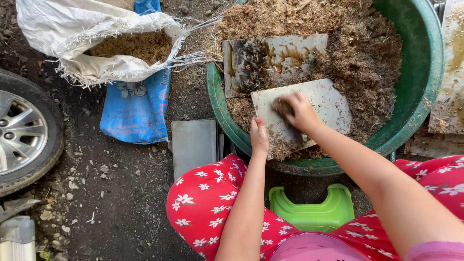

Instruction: The person sits on a small stool and scrubs rectangular tiles with a handful of fibrous material. They rub the material over the tile surfaces to remove dirt, then place the tiles aside and pick up new ones to continue the process.

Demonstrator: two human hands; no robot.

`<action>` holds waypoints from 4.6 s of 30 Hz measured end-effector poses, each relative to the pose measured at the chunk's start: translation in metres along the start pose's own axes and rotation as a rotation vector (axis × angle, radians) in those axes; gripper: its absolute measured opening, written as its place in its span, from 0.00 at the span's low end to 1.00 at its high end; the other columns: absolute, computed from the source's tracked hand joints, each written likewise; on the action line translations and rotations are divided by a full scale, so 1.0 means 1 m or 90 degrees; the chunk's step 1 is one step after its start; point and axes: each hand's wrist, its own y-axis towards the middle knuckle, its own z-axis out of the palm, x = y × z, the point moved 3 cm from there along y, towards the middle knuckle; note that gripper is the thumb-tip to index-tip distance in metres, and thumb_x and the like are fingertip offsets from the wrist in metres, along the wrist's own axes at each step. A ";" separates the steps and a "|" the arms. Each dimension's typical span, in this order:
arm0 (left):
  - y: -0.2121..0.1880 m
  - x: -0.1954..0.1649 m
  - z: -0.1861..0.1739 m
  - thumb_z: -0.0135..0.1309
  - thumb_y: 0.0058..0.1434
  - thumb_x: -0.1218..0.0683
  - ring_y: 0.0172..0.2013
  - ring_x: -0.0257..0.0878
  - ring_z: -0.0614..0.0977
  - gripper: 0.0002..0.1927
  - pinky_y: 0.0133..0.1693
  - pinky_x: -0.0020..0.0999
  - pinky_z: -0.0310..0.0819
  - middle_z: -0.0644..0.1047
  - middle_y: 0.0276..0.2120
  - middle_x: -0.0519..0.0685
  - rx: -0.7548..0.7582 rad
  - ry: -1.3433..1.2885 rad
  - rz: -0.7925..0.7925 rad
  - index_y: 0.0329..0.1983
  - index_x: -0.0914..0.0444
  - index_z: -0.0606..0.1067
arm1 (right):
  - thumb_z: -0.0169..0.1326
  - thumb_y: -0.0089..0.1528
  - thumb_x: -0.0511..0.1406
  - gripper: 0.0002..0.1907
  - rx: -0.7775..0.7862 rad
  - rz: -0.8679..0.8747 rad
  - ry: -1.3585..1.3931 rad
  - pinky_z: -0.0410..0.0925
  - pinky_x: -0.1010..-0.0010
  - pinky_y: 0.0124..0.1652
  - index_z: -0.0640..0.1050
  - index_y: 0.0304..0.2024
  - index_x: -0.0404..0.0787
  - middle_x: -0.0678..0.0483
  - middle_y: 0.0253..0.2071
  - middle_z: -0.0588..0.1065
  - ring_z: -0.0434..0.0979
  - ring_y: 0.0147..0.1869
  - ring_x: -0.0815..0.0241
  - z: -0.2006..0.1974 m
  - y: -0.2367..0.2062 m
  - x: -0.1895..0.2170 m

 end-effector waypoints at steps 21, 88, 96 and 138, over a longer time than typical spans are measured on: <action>0.000 0.001 0.003 0.36 0.72 0.24 0.62 0.63 0.74 0.50 0.60 0.46 0.67 0.72 0.59 0.71 -0.016 0.130 0.116 0.67 0.76 0.62 | 0.62 0.54 0.29 0.19 -0.101 0.081 0.007 0.68 0.53 0.56 0.80 0.48 0.44 0.46 0.49 0.71 0.70 0.57 0.40 0.041 0.087 0.028; 0.037 -0.027 0.010 0.43 0.68 0.33 0.73 0.52 0.59 0.45 0.68 0.48 0.52 0.60 0.73 0.62 0.139 -0.101 -0.199 0.76 0.69 0.52 | 0.53 0.65 0.36 0.15 -0.059 0.436 -0.094 0.47 0.39 0.66 0.77 0.54 0.46 0.42 0.63 0.65 0.56 0.68 0.38 0.020 -0.096 0.046; 0.017 -0.007 0.003 0.44 0.73 0.52 0.62 0.46 0.70 0.28 0.61 0.39 0.63 0.68 0.66 0.58 0.011 0.020 -0.186 0.71 0.71 0.59 | 0.51 0.69 0.34 0.12 -0.115 0.631 -0.113 0.48 0.44 0.67 0.78 0.54 0.46 0.42 0.66 0.63 0.57 0.69 0.38 -0.024 -0.103 -0.068; -0.023 -0.097 -0.076 0.52 0.70 0.52 0.59 0.37 0.74 0.29 0.62 0.33 0.63 0.73 0.62 0.56 -0.077 -0.078 0.049 0.67 0.75 0.65 | 0.32 0.73 0.39 0.28 -0.204 0.196 0.000 0.39 0.54 0.77 0.57 0.76 0.41 0.47 0.80 0.49 0.42 0.84 0.48 -0.062 0.026 0.024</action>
